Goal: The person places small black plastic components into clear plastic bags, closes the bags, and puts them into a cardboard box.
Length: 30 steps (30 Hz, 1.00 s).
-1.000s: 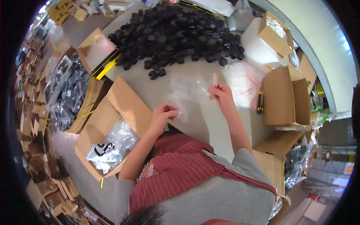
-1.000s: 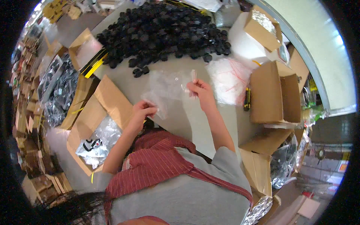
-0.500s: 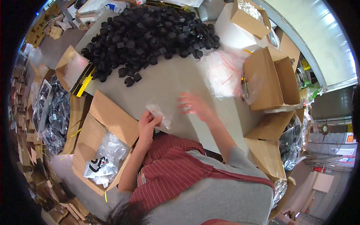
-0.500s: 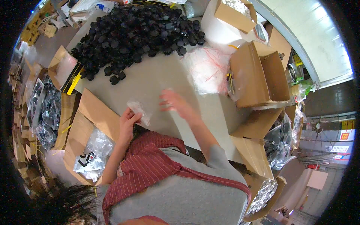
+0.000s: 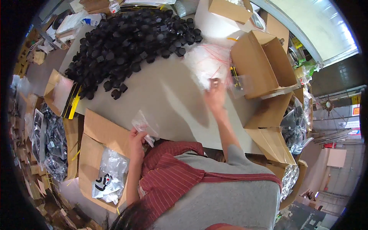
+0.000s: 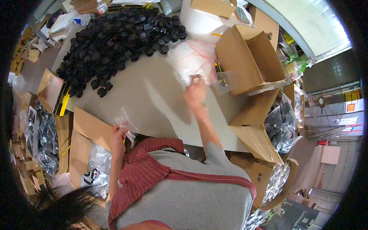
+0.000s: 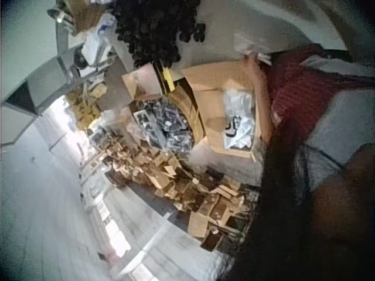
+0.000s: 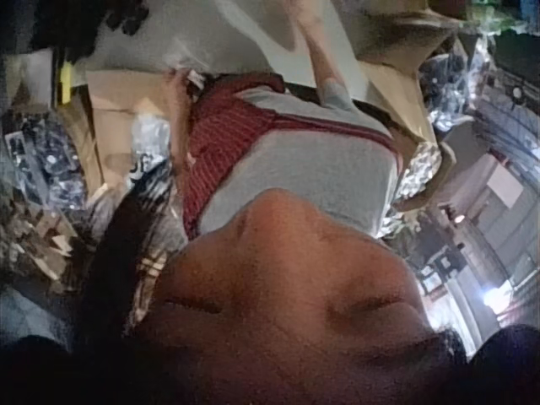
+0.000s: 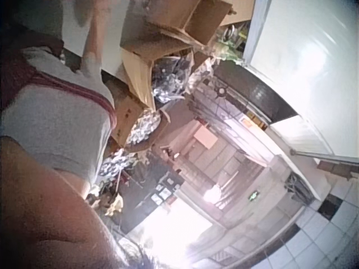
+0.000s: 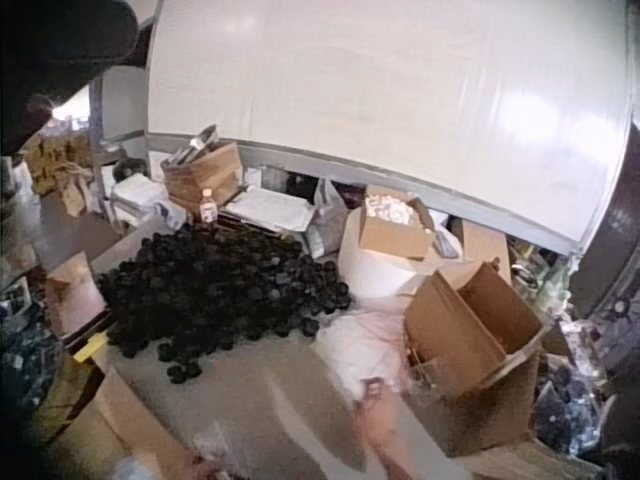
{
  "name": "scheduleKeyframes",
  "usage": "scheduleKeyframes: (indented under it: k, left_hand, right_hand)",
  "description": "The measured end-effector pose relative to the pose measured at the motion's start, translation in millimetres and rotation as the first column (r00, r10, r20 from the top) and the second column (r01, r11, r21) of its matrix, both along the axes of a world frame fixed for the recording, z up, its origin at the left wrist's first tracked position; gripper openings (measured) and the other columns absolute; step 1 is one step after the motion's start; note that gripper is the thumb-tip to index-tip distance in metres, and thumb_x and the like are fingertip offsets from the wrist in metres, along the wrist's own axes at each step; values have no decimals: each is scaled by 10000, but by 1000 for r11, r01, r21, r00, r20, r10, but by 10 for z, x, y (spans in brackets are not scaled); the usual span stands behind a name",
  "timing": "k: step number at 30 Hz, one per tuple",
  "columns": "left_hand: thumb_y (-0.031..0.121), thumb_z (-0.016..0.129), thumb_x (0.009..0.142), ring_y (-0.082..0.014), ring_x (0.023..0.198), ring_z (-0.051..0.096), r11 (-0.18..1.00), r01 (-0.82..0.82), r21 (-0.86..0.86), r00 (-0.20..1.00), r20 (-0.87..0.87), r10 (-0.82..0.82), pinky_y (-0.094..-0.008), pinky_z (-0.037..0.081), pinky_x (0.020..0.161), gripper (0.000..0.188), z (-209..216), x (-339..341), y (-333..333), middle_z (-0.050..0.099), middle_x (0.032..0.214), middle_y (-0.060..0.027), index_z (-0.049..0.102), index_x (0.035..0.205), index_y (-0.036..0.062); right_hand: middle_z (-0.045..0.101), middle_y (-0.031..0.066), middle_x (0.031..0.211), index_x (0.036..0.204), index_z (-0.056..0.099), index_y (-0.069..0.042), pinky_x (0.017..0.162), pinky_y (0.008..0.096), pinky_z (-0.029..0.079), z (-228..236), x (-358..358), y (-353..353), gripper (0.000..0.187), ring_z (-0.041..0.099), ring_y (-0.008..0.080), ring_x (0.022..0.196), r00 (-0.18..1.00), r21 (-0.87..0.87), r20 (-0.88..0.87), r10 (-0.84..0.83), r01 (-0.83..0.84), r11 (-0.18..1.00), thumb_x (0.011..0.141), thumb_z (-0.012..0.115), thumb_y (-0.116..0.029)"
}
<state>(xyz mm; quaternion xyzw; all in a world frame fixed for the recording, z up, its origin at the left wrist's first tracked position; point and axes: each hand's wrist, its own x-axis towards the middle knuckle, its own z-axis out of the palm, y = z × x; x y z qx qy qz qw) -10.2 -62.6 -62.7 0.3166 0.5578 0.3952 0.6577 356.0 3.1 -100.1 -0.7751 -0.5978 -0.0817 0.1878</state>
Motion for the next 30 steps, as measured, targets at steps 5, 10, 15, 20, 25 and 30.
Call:
scheduleKeyframes:
  k: [5, 10, 15, 20, 25, 30]
  left_hand:
    - [54, 645, 859, -35, 577, 419, 985, -162, 60, 984, 82, 157, -207, 331, 523, 195, -78, 145, 65, 528, 691, 54, 656, 1052, 27]
    - [80, 656, 875, -67, 611, 436, 996, -92, -19, 995, 33, 93, -242, 390, 582, 162, -76, 266, 97, 507, 701, 34, 632, 1028, 33]
    - [96, 659, 877, -89, 637, 449, 985, -170, -19, 984, 45, 171, -271, 432, 623, 173, -57, 209, 95, 475, 699, 26, 609, 1031, 35]
    - [86, 650, 879, -89, 623, 465, 994, -93, -63, 994, 53, 96, -259, 459, 612, 141, -273, 54, 66, 477, 694, 22, 597, 1004, 51]
    - [93, 653, 885, -94, 613, 488, 965, -242, -97, 970, 15, 244, -274, 481, 580, 168, -515, -135, -18, 513, 713, 6, 595, 1028, 28]
    - [95, 652, 883, -97, 627, 496, 973, -221, -67, 975, 26, 223, -274, 482, 580, 157, -433, -59, -47, 516, 728, -2, 589, 1009, 26]
  right_hand:
    - [538, 148, 1239, 1281, 484, -55, 960, 507, 421, -194, 934, -395, 581, 506, 354, 1166, 875, -22, 275, -399, 420, 907, 771, 730, -181]
    - [631, 154, 990, 990, 612, -58, 816, 482, 475, -444, 1200, -400, 177, 579, 367, 948, 840, -54, -287, -460, 465, 884, 912, 562, -209]
    - [650, 161, 930, 970, 650, -50, 742, 401, 503, 47, 1234, 217, 153, 638, 325, 875, 929, 302, -258, -266, 339, 891, 900, 623, -184]
    - [657, 180, 1097, 1071, 704, -83, 894, 407, 498, -62, 1424, 794, 210, 633, 345, 1035, 974, 312, -221, 59, 13, 950, 886, 631, -150]
    - [562, 172, 1328, 1331, 524, -98, 1010, 445, 451, 26, 1233, 571, 520, 532, 380, 1214, 873, -79, -53, -485, 480, 874, 909, 596, -394]
    - [632, 203, 1125, 1195, 596, -37, 869, 508, 508, -295, 1343, 226, 423, 617, 332, 1052, 817, -92, 245, -522, 555, 827, 941, 558, -373]
